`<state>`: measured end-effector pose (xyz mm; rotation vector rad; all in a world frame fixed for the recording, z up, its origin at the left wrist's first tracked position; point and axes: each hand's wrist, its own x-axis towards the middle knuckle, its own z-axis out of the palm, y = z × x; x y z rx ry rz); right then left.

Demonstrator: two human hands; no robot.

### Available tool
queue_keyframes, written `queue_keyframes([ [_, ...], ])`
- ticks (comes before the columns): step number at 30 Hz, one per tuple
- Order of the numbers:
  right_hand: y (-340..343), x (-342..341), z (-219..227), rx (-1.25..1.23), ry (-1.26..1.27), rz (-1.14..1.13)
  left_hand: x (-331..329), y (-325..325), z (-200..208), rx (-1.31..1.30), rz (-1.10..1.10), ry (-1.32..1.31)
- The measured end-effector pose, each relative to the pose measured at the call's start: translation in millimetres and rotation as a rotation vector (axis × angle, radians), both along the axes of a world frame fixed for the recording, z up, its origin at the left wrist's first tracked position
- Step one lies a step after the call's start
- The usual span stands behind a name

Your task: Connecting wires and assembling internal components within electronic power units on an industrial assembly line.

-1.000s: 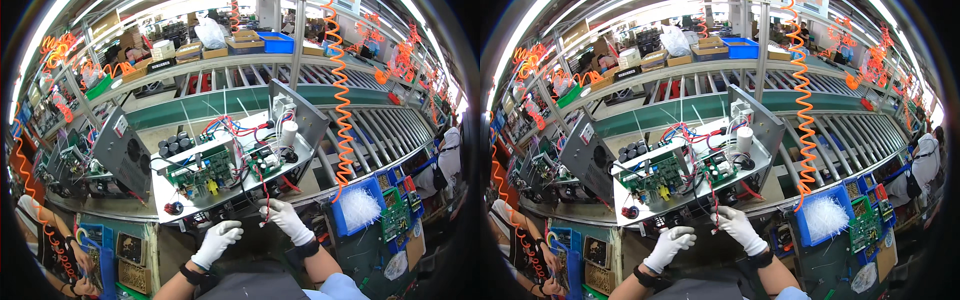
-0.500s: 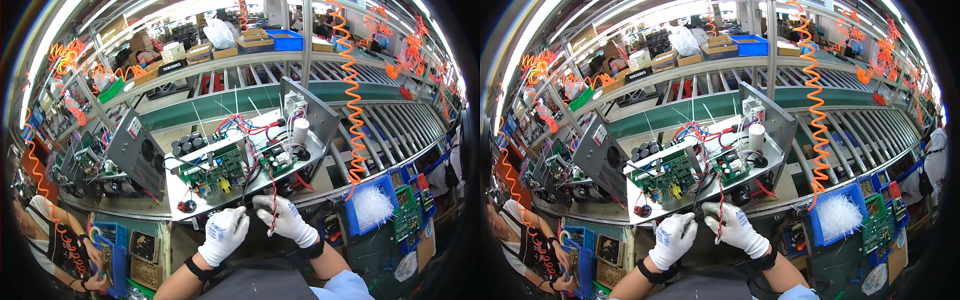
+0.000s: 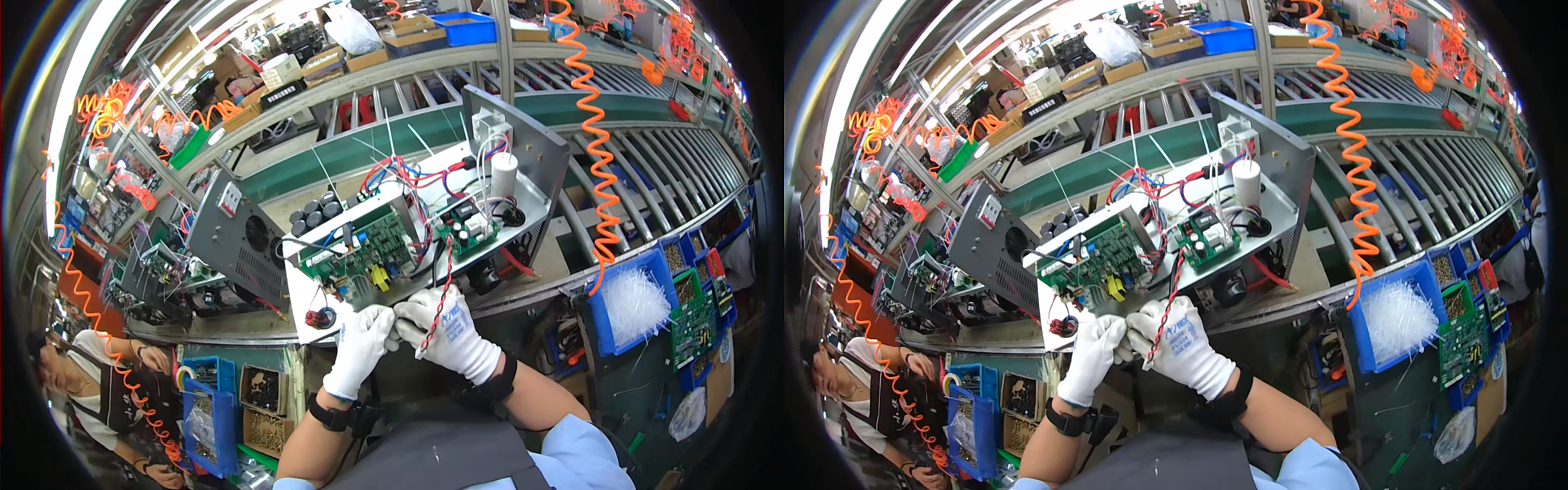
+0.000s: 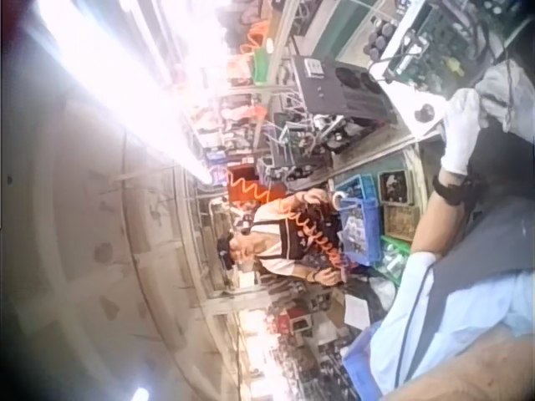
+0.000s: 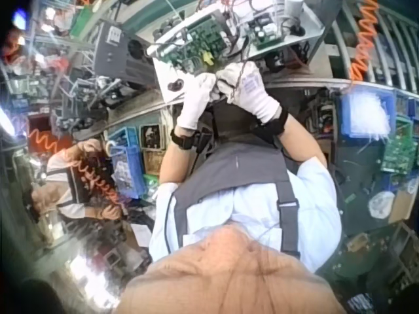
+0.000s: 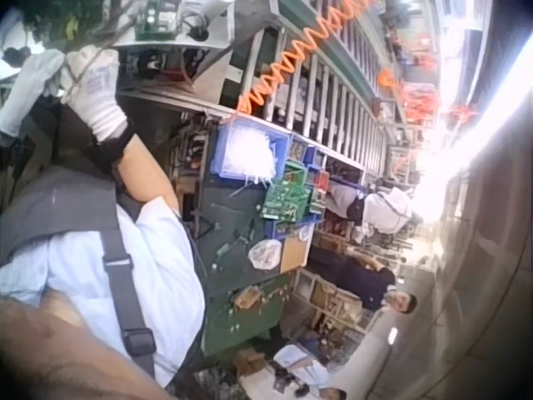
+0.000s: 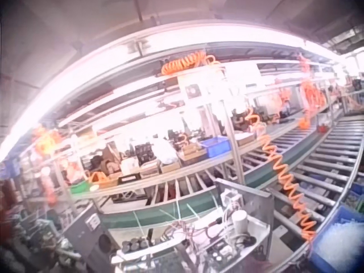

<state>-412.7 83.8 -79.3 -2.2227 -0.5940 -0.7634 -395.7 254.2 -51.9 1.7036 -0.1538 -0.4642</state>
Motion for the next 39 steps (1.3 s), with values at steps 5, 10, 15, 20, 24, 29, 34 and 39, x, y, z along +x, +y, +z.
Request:
queue_keyframes([
  [5,6.9,20.3,-2.9,0.063,0.205,-0.334,-1.8,1.8,-13.4,0.079,0.092,-0.002],
  [10,18.2,35.3,-6.1,0.005,0.092,-0.429,-11.4,13.4,-36.5,-0.111,0.152,0.202],
  [15,26.4,39.2,-11.0,-0.008,0.13,-0.517,0.5,20.6,-61.7,-0.661,0.241,0.351],
  [20,27.9,37.9,-14.9,-0.03,0.11,-0.545,1.2,19.3,-66.0,-0.672,0.279,0.337],
  [24,29.1,37.2,-15.9,-0.007,0.112,-0.54,0.4,17.0,-64.0,-0.667,0.3,0.319],
  [29,31.4,39.3,-15.3,-0.018,0.144,-0.587,2.6,19.3,-69.6,-0.663,0.293,0.31],
  [34,30.6,42.1,-11.4,0.086,0.16,-0.596,6.2,21.9,-76.1,-0.633,0.325,0.297],
  [39,34.0,47.9,-11.6,0.11,0.184,-0.595,6.1,18.3,-78.1,-0.62,0.379,0.258],
])
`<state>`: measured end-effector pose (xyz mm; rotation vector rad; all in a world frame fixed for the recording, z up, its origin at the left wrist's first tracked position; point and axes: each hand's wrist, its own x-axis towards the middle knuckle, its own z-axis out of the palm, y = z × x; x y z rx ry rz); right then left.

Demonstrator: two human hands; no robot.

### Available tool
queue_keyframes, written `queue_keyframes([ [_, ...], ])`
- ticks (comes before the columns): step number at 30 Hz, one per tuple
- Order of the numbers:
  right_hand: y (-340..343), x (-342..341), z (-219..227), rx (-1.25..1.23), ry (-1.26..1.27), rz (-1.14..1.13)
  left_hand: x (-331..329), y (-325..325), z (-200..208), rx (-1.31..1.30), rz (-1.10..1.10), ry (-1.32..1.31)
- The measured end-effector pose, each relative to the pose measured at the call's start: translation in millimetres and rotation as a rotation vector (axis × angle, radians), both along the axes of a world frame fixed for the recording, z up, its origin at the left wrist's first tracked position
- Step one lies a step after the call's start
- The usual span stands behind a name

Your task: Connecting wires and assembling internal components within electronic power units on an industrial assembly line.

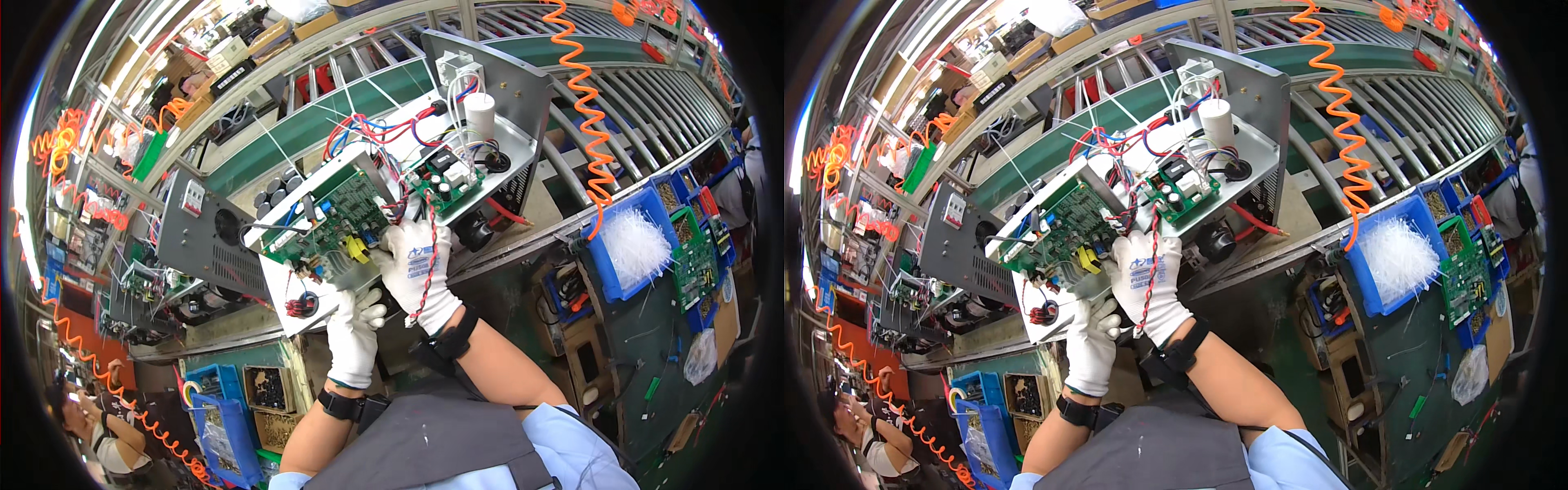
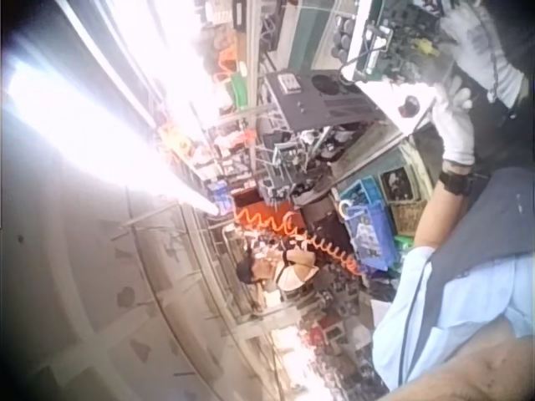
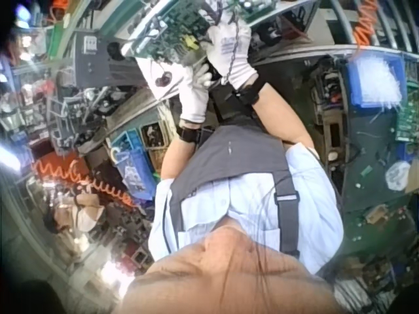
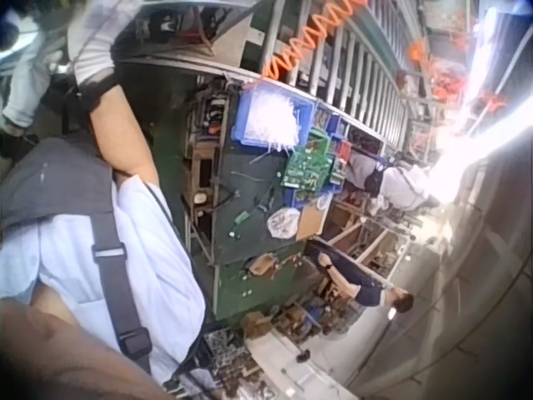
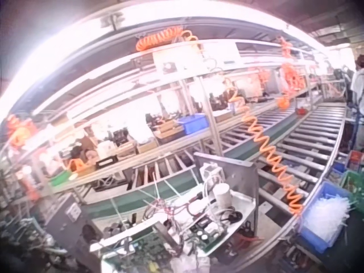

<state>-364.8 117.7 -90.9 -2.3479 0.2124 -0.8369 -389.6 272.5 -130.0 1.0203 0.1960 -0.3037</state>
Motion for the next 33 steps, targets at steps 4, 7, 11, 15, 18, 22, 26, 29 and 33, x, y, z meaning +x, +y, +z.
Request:
queue_keyframes([
  [4,-7.7,-2.6,-3.4,-0.033,-0.068,0.059,-1.0,-0.1,1.2,0.01,-0.004,-0.006],
  [7,-26.9,-18.1,-3.2,0.077,-0.215,0.252,-1.2,0.4,2.5,-0.012,-0.017,-0.007],
  [11,-48.0,-36.3,-2.3,-0.044,-0.305,0.166,-2.1,1.1,2.4,0.06,-0.004,-0.045],
  [15,-53.9,-27.2,-16.8,0.368,-0.149,0.36,0.3,-0.2,-1.1,0.112,0.036,-0.001],
  [18,-94.6,-80.7,-43.6,-0.233,-0.163,0.323,-4.7,-2.6,-4.8,0.088,0.087,-0.088],
  [22,-222.4,-176.0,-78.3,-0.047,0.173,-0.059,-2.9,-1.2,-12.6,0.114,0.128,-0.091],
  [26,-348.1,-211.3,-84.7,0.404,0.142,-0.662,0.7,3.5,-17.3,0.144,0.131,-0.022],
  [29,-404.2,-199.5,-82.3,0.253,0.507,-0.632,0.7,3.3,-16.2,0.164,0.147,-0.017],
  [33,-423.9,-161.0,-115.7,0.171,0.741,-0.644,-3.4,-2.6,-9.0,0.207,0.184,-0.052],
])
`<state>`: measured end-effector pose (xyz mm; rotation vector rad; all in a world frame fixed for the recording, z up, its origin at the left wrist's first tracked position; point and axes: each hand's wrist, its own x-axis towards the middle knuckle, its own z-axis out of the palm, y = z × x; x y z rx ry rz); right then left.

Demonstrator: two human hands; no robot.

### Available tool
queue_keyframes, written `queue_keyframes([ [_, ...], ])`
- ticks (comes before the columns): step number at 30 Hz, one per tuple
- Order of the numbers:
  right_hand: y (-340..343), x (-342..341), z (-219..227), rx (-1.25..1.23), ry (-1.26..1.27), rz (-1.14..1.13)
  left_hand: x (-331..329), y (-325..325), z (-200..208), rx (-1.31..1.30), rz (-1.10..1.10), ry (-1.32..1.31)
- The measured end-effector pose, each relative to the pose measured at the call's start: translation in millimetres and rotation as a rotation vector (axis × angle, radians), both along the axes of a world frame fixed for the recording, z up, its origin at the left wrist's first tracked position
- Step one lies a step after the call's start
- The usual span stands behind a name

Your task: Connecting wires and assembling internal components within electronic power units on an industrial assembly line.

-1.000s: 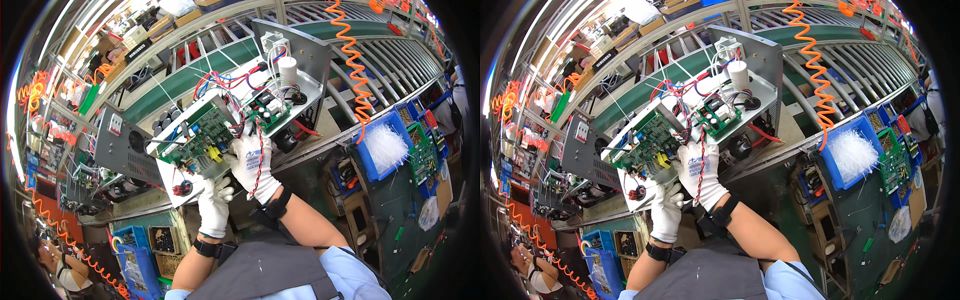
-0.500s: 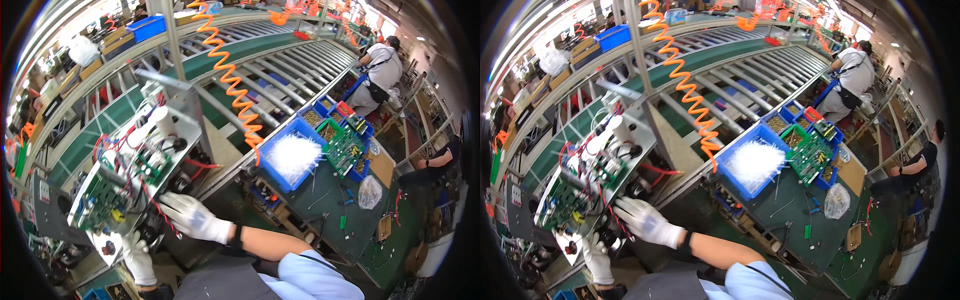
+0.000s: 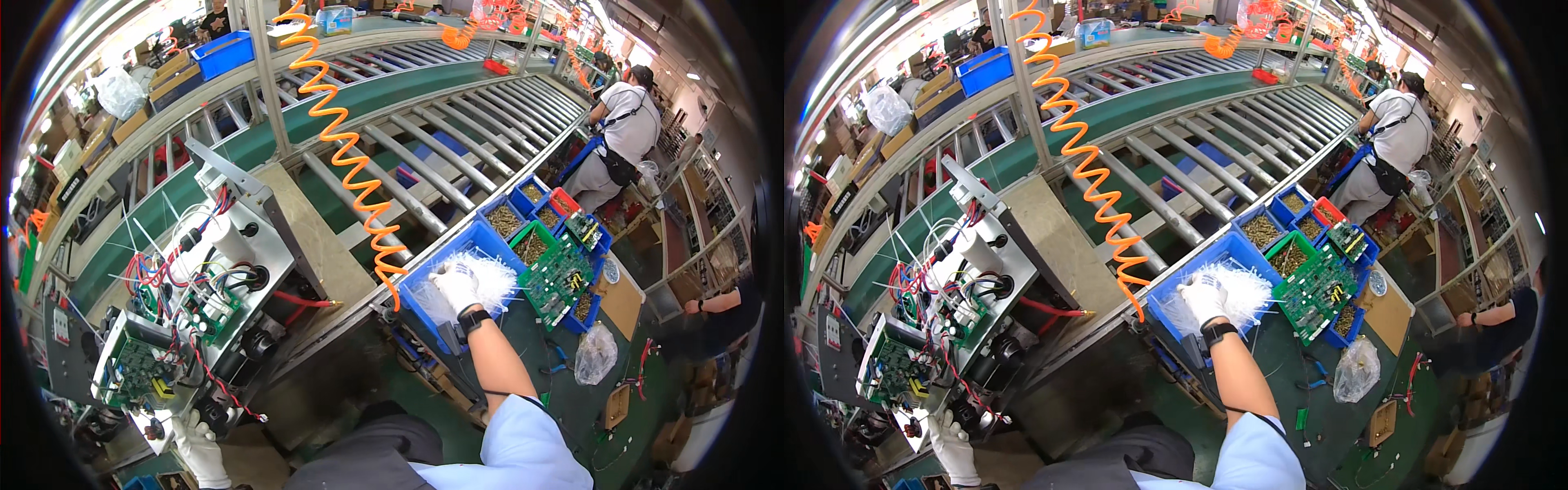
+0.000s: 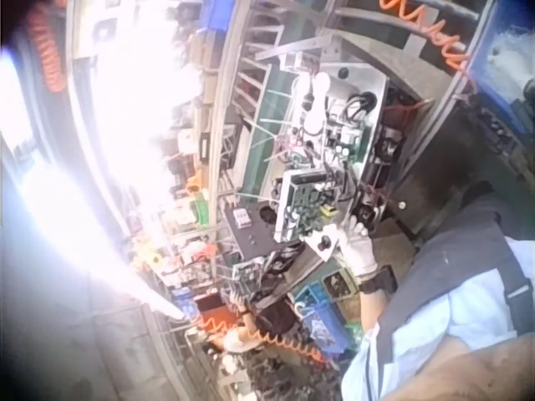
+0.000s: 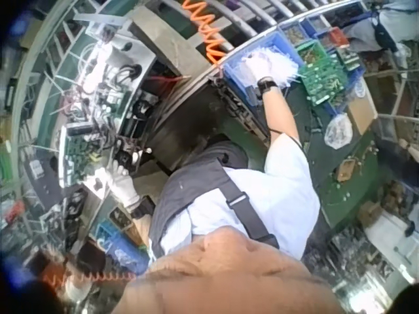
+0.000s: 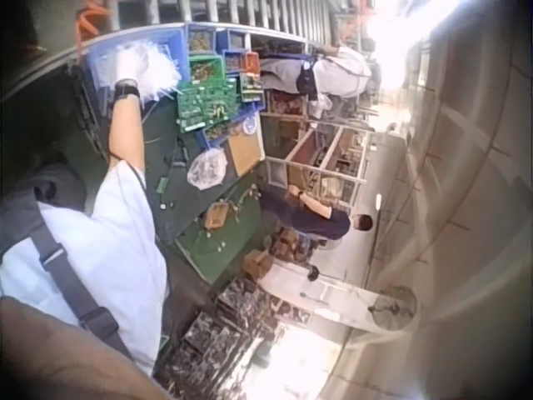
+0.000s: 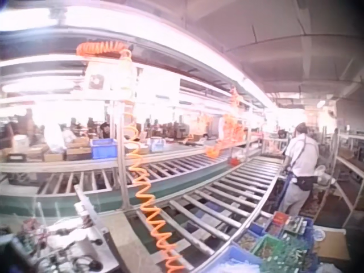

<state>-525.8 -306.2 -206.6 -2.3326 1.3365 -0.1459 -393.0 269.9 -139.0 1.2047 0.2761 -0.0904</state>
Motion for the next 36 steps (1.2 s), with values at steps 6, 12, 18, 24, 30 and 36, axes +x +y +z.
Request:
queue_keyframes([
  [6,-14.3,-29.8,-12.9,0.235,-0.576,-0.189,-1.5,-3.4,3.4,-0.001,-0.023,-0.039],
  [12,10.1,-68.8,79.7,0.126,-0.78,-0.485,-11.4,12.5,20.4,0.079,-0.392,-0.004],
  [18,135.1,-36.0,161.3,-0.089,-1.004,0.103,-50.3,-18.5,77.5,0.159,-1.116,-0.039],
  [24,289.4,34.7,173.8,-0.194,-0.759,1.578,-57.7,-86.6,116.6,-0.028,-0.673,-0.042],
  [30,277.7,79.7,192.4,0.103,-0.797,1.74,-47.8,-112.5,112.5,-0.028,-0.354,-0.036],
  [36,239.7,109.8,187.6,0.958,-0.632,1.111,-48.4,-145.7,102.7,0.341,-0.424,-0.147],
])
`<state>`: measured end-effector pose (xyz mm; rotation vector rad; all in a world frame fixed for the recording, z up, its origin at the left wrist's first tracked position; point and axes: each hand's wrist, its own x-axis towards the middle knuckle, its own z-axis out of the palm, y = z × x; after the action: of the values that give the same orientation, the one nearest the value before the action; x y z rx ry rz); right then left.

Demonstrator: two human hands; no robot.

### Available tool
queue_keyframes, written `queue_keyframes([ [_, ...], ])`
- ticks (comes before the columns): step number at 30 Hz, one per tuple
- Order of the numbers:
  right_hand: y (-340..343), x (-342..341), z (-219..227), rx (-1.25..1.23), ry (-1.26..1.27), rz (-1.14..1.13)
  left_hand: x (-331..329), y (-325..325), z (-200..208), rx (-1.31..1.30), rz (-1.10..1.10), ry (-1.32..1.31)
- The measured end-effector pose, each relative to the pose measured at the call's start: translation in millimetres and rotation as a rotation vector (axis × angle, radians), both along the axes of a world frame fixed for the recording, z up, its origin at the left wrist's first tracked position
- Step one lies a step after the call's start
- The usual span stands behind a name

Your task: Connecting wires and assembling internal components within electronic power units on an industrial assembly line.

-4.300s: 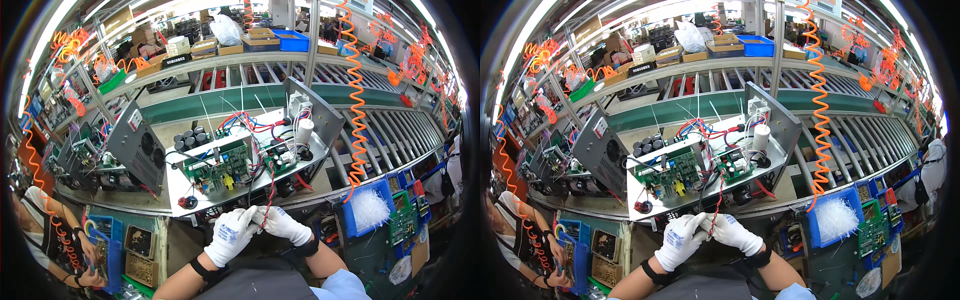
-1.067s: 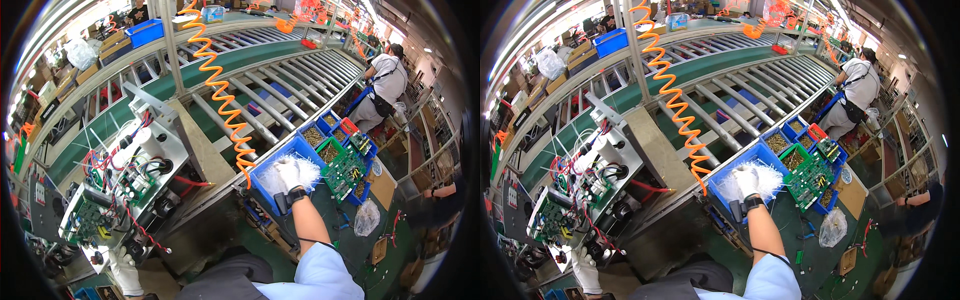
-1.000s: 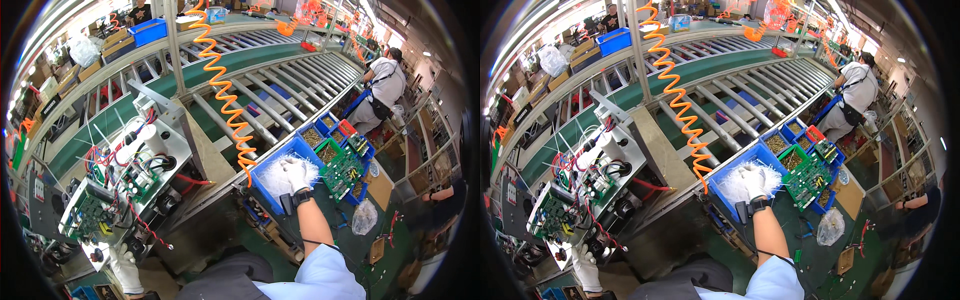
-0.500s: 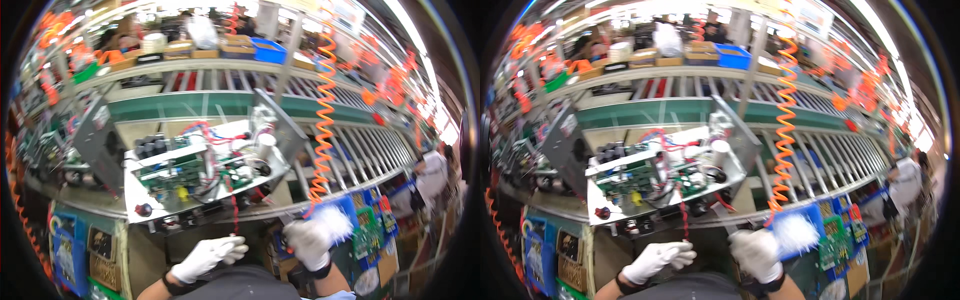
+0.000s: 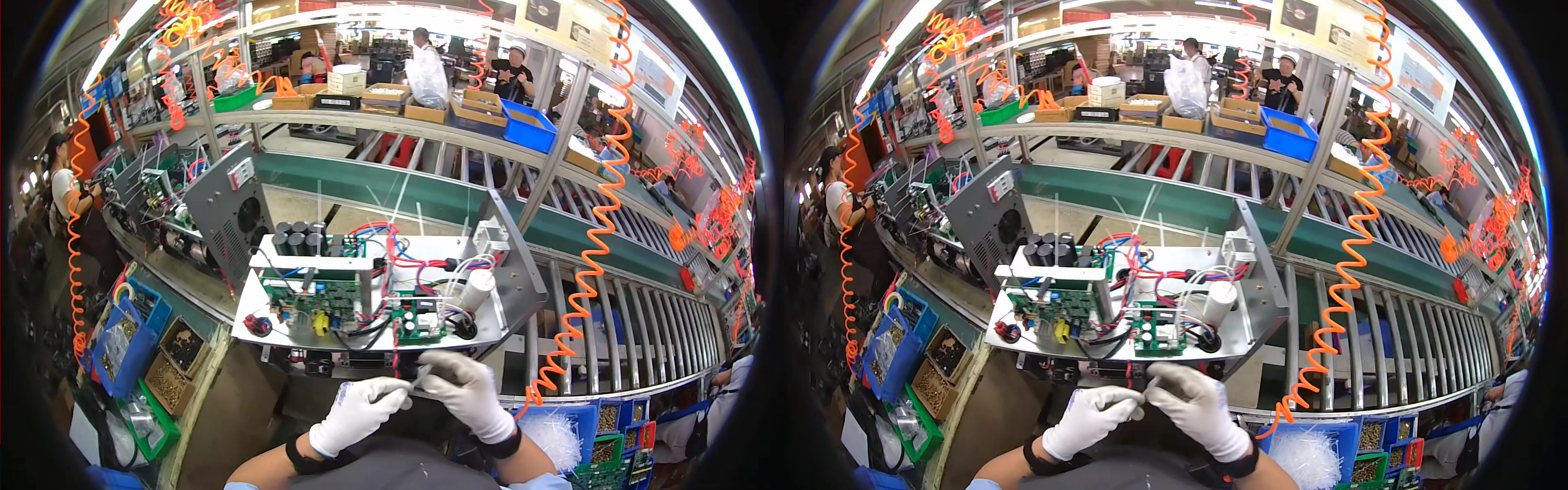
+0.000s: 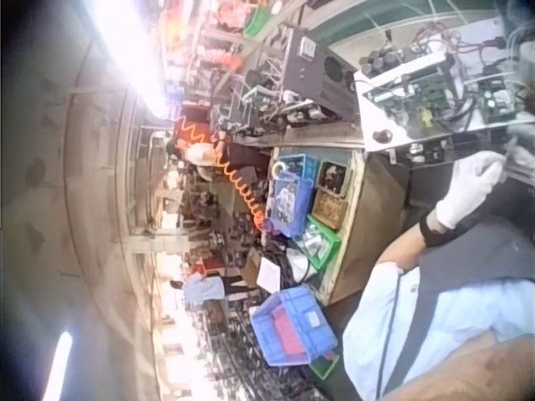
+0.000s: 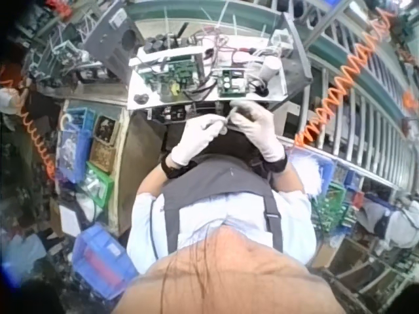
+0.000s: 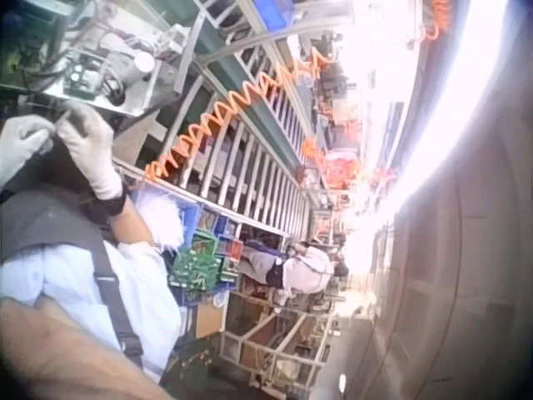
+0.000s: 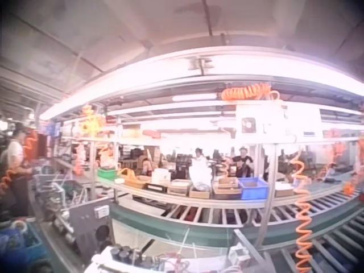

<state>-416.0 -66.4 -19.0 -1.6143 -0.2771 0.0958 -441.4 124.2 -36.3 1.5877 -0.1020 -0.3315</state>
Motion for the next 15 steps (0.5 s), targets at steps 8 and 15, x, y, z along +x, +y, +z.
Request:
queue_keyframes([
  [8,-9.8,-7.5,-11.2,-0.257,-0.161,0.041,2.3,3.4,9.0,0.011,-0.329,0.26],
  [15,-25.4,61.1,59.2,-0.897,-1.019,-0.016,17.1,-2.1,39.3,0.074,-0.371,-0.088],
])
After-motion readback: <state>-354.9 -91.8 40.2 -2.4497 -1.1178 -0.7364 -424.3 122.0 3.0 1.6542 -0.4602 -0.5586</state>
